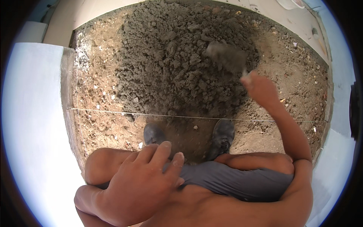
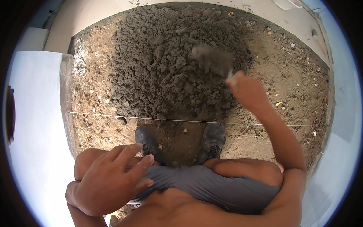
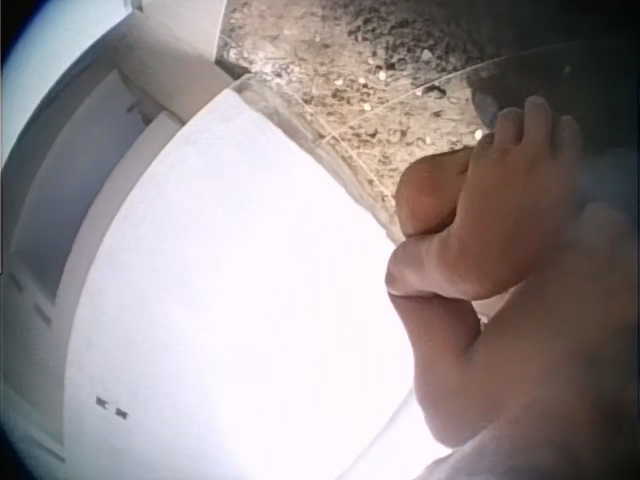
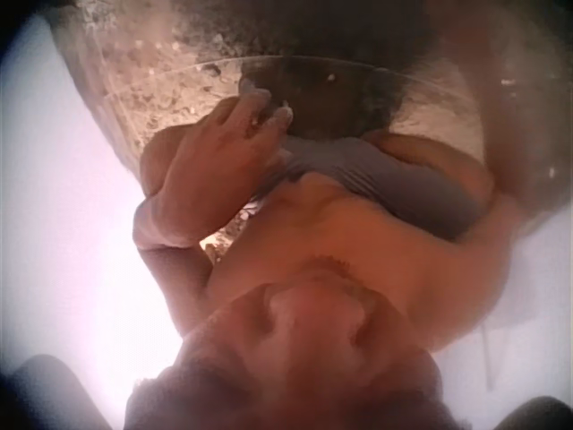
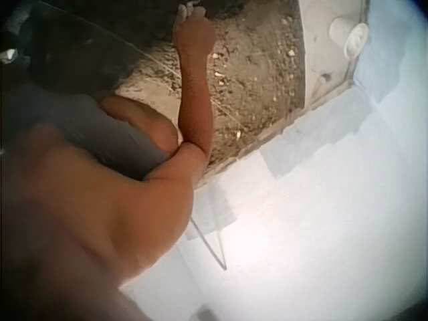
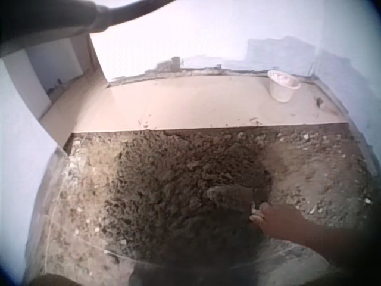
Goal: The person scoops cement from a bucket and spreads it evenly across the back of a large ceramic tile using a notched trowel. After coating the tile, the person moves to the floor and spreads a layer of cement on the ground to prepare for tile installation.
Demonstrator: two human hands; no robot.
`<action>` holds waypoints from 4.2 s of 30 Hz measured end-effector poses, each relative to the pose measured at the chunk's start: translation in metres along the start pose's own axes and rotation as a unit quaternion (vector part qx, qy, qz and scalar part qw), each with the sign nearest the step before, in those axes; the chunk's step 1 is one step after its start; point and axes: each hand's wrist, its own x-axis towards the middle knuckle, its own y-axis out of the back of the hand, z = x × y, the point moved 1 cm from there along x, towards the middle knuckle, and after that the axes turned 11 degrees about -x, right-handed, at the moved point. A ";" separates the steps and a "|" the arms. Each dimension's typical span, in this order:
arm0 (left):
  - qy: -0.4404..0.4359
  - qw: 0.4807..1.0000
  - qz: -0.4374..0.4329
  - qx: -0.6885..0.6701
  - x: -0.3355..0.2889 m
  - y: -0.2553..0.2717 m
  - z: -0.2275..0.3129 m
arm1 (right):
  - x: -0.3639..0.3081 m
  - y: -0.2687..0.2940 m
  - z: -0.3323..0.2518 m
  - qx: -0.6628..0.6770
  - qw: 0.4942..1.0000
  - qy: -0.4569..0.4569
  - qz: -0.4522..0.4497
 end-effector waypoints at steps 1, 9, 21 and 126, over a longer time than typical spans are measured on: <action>-0.004 1.000 -0.016 -0.004 -0.001 0.000 0.000 | -0.005 -0.015 -0.014 -0.021 0.998 0.021 -0.047; -0.001 1.000 -0.014 -0.009 -0.003 -0.006 0.002 | -0.015 -0.024 -0.020 -0.116 0.981 0.152 -0.046; -0.110 0.992 -0.016 0.066 -0.003 -0.035 0.005 | -0.009 -0.011 -0.023 0.065 0.988 0.120 0.067; -0.044 0.994 0.041 0.087 -0.050 -0.031 0.007 | 0.051 0.046 -0.146 -0.128 0.939 0.292 -0.132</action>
